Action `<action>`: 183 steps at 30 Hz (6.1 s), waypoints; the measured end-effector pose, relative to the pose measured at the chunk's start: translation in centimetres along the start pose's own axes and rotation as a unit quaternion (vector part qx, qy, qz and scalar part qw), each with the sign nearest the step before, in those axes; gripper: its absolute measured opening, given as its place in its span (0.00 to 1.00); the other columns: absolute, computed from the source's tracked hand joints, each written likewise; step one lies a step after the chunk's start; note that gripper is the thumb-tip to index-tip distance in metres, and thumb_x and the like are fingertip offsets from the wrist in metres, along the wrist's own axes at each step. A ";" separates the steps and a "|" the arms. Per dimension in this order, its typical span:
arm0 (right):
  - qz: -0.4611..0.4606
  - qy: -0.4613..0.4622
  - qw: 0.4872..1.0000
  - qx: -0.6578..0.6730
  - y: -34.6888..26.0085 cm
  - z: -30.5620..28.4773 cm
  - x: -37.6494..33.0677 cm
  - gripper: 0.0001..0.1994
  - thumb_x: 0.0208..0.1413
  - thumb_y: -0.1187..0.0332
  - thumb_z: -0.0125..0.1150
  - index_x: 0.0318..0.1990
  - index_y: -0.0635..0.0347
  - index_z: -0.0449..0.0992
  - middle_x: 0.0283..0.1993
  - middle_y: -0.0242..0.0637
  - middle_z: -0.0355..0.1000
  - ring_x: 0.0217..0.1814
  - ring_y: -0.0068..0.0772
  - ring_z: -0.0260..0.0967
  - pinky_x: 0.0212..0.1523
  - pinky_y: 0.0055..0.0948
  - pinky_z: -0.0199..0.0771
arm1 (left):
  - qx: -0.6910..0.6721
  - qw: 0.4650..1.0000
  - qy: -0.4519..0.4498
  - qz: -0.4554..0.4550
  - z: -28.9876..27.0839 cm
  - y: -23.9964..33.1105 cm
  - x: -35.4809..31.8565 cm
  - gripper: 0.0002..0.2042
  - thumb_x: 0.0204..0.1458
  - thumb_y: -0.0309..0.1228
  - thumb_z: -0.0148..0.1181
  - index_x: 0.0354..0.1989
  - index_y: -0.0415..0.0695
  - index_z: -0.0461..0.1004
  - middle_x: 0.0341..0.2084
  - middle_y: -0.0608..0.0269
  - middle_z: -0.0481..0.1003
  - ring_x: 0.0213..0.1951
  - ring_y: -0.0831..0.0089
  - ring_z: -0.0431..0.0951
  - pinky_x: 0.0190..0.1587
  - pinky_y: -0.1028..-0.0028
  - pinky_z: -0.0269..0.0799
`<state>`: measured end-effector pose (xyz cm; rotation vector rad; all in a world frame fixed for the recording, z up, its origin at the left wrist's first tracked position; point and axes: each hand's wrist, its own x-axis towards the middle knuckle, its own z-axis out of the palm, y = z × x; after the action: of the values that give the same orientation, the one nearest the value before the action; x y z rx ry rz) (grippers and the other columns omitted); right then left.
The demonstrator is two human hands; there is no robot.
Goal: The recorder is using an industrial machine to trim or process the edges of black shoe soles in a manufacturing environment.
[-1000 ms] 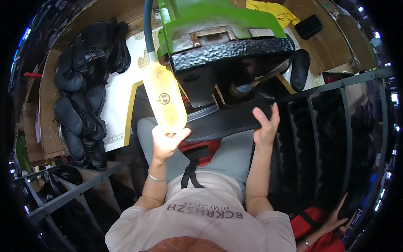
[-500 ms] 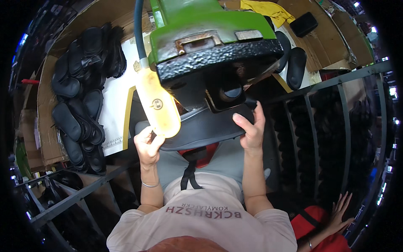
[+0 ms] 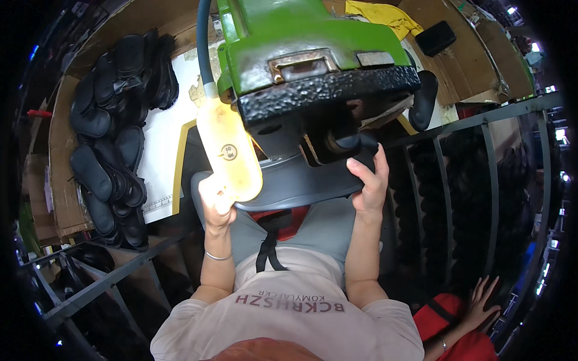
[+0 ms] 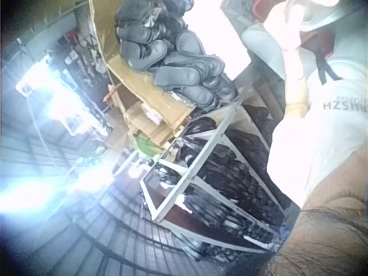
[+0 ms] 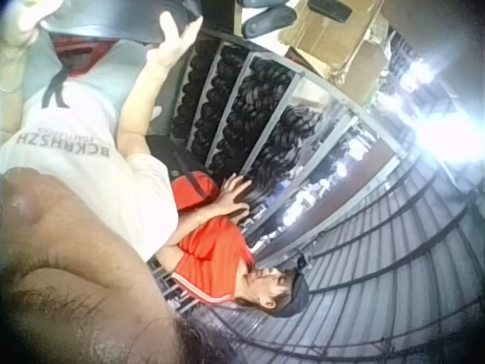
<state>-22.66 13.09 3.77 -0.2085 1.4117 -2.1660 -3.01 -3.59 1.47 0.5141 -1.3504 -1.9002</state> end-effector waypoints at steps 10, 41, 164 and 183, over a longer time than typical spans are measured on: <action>0.009 -0.112 0.992 -0.063 1.5 3.6 0.4 0.20 0.35 0.83 0.63 0.41 0.66 0.74 0.35 0.33 0.73 0.36 0.23 0.70 0.41 0.21 0.69 | -0.018 0.989 -0.028 -0.145 -5.5 -2.0 -6.5 0.07 0.45 0.18 0.62 0.33 0.33 0.72 0.29 0.60 0.76 0.31 0.80 0.74 0.36 0.81 0.70; -0.068 -0.050 0.992 -0.093 -3.2 -5.5 2.8 0.12 0.46 0.73 0.61 0.39 0.64 0.70 0.33 0.31 0.69 0.33 0.20 0.67 0.36 0.17 0.67 | 0.085 0.994 -0.054 -0.039 4.6 -2.8 0.4 0.09 0.46 0.18 0.62 0.37 0.36 0.72 0.29 0.65 0.75 0.33 0.80 0.74 0.38 0.80 0.71; 0.109 -0.180 0.955 -0.209 8.7 -6.5 -10.6 0.18 0.44 0.74 0.68 0.44 0.70 0.72 0.42 0.38 0.73 0.43 0.24 0.69 0.47 0.23 0.68 | 0.421 0.873 0.010 0.245 8.0 -3.2 0.2 0.03 0.44 0.27 0.64 0.25 0.45 0.75 0.24 0.69 0.68 0.32 0.65 0.62 0.39 0.67 0.58; -0.027 0.100 0.995 -0.009 -0.5 -9.1 -1.1 0.23 0.44 0.81 0.57 0.51 0.68 0.64 0.44 0.41 0.69 0.47 0.35 0.70 0.49 0.30 0.71 | 0.212 0.973 0.068 0.061 6.5 -5.1 -0.3 0.10 0.35 0.19 0.70 0.26 0.42 0.74 0.22 0.67 0.65 0.25 0.75 0.67 0.28 0.78 0.64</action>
<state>-25.65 21.08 0.34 -0.0366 1.5515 -2.2711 -8.97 1.64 -0.84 0.7375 -1.6611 -1.4496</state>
